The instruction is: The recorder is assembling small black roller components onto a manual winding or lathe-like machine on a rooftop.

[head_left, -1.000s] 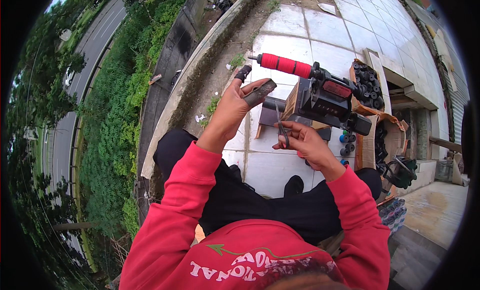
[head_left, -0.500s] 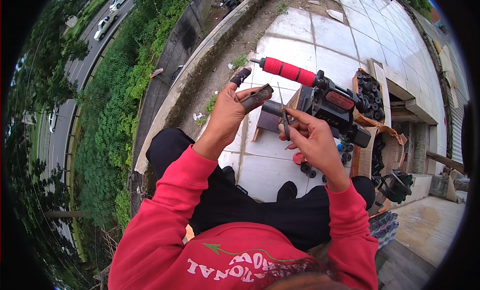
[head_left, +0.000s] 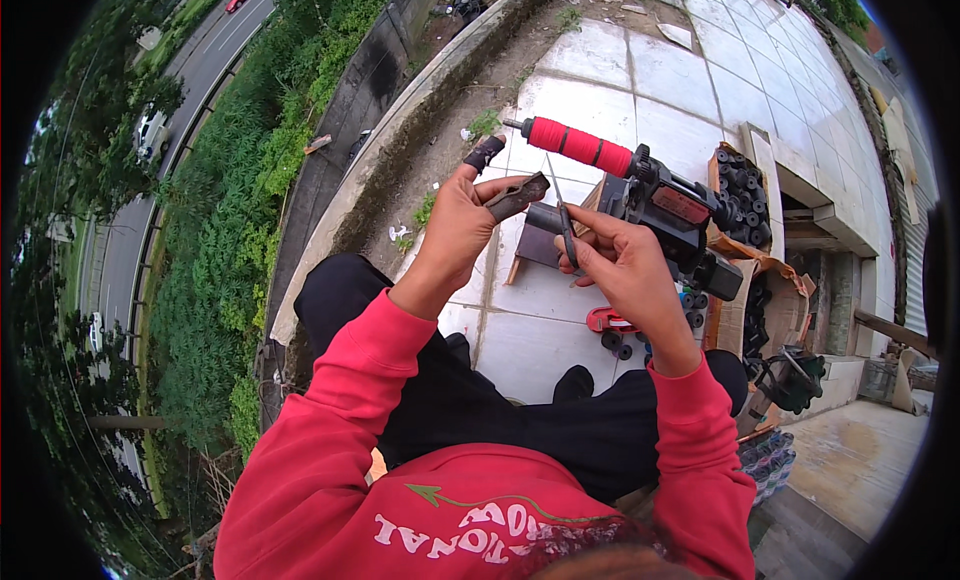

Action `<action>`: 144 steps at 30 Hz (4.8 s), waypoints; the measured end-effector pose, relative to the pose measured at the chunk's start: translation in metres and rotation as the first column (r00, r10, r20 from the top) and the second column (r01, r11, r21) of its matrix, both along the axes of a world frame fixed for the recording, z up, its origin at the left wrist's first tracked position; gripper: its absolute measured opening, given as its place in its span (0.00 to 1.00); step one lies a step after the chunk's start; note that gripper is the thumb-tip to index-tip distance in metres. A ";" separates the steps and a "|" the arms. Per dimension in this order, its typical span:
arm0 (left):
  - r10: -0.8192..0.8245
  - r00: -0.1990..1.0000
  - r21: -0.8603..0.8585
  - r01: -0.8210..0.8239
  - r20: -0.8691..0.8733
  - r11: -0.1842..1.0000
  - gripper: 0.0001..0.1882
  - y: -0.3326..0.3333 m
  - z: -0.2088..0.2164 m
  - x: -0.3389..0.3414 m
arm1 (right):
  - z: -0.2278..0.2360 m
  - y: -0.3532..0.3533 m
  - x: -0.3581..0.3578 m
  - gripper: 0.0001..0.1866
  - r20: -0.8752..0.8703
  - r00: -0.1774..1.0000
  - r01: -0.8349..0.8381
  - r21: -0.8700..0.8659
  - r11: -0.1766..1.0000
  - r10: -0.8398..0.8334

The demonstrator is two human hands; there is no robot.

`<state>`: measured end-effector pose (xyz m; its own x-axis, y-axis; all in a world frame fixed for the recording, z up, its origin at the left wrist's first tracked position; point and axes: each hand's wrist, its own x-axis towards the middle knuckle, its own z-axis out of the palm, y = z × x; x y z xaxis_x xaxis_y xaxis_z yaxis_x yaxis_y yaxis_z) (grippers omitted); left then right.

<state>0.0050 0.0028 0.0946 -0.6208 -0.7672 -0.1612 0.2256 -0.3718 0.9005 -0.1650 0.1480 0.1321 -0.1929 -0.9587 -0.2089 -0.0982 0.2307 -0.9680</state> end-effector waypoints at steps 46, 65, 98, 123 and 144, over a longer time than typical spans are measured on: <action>-0.132 0.960 0.214 0.187 -0.248 0.959 0.26 0.006 0.003 -0.020 | -0.359 0.098 0.048 0.09 -0.673 0.341 -0.217 0.623 0.752 0.656; 0.125 0.878 0.457 0.115 -0.463 0.882 0.24 0.012 0.002 -0.053 | 0.122 -0.124 0.019 0.15 -0.825 0.564 -0.405 -0.246 0.881 0.029; 0.138 0.838 0.380 0.087 -0.527 0.921 0.22 0.020 0.000 -0.056 | 0.086 -0.172 0.010 0.12 -0.925 0.232 -0.376 0.201 0.905 0.302; 0.127 0.843 0.364 0.086 -0.522 0.928 0.29 0.020 -0.001 -0.057 | 0.101 -0.174 0.025 0.14 -0.937 0.037 -0.395 0.305 0.867 0.346; 0.128 0.835 0.358 0.087 -0.535 0.930 0.19 0.021 -0.002 -0.056 | 0.100 -0.185 -0.002 0.28 -0.741 0.420 -0.441 0.339 0.831 0.524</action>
